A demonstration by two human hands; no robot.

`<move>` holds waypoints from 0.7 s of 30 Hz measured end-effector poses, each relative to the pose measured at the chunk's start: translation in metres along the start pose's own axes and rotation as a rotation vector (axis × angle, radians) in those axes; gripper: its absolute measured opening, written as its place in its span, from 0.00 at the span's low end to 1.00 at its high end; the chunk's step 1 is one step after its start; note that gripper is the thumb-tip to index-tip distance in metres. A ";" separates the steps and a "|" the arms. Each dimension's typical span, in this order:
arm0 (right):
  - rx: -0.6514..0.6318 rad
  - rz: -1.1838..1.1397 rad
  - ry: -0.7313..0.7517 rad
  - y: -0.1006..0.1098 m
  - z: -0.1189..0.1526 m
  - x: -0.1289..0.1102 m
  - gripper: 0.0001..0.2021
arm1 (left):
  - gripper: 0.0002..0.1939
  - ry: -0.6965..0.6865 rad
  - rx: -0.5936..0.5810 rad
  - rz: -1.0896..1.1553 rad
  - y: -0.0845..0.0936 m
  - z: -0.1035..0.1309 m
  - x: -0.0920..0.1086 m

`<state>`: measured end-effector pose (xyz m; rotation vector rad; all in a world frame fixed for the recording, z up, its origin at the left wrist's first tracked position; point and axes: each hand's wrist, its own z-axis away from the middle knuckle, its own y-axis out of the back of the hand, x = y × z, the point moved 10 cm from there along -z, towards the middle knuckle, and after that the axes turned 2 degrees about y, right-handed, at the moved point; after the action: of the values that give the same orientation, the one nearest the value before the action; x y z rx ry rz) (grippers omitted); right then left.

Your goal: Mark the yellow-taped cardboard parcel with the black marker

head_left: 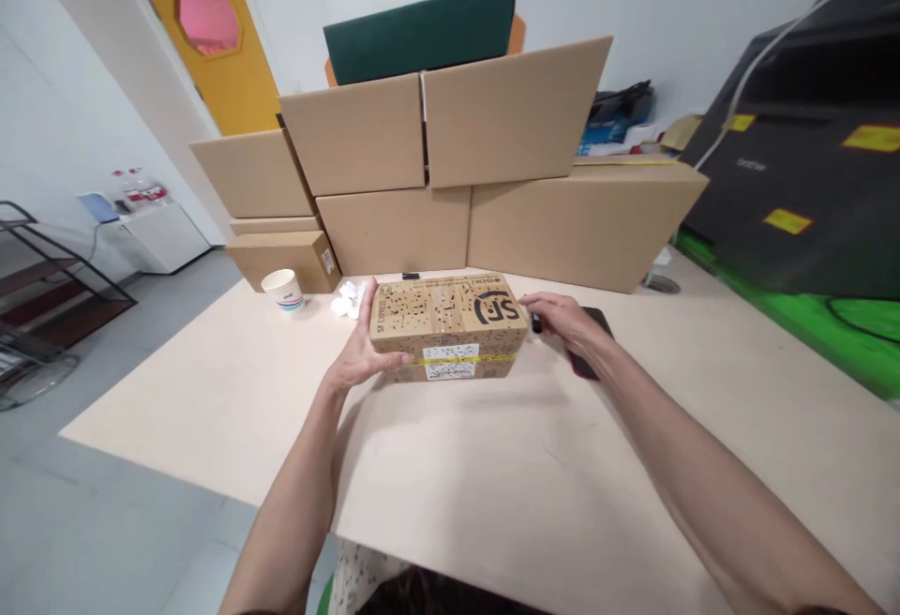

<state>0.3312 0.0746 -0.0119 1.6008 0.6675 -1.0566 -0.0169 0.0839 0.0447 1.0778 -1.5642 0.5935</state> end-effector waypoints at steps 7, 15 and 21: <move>0.120 -0.756 0.187 0.036 -0.005 -0.022 0.20 | 0.76 -0.066 -0.012 0.047 -0.007 0.000 0.001; 0.511 -0.839 0.498 0.079 0.033 -0.073 0.19 | 0.75 -0.100 0.017 -0.017 -0.009 0.001 0.001; 0.480 -0.889 0.554 0.072 0.077 -0.122 0.16 | 0.75 -0.112 0.014 0.021 -0.019 0.002 -0.001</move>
<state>0.3137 -0.0085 0.1256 2.0934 1.7058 -1.4795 -0.0014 0.0741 0.0406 1.1229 -1.6719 0.5675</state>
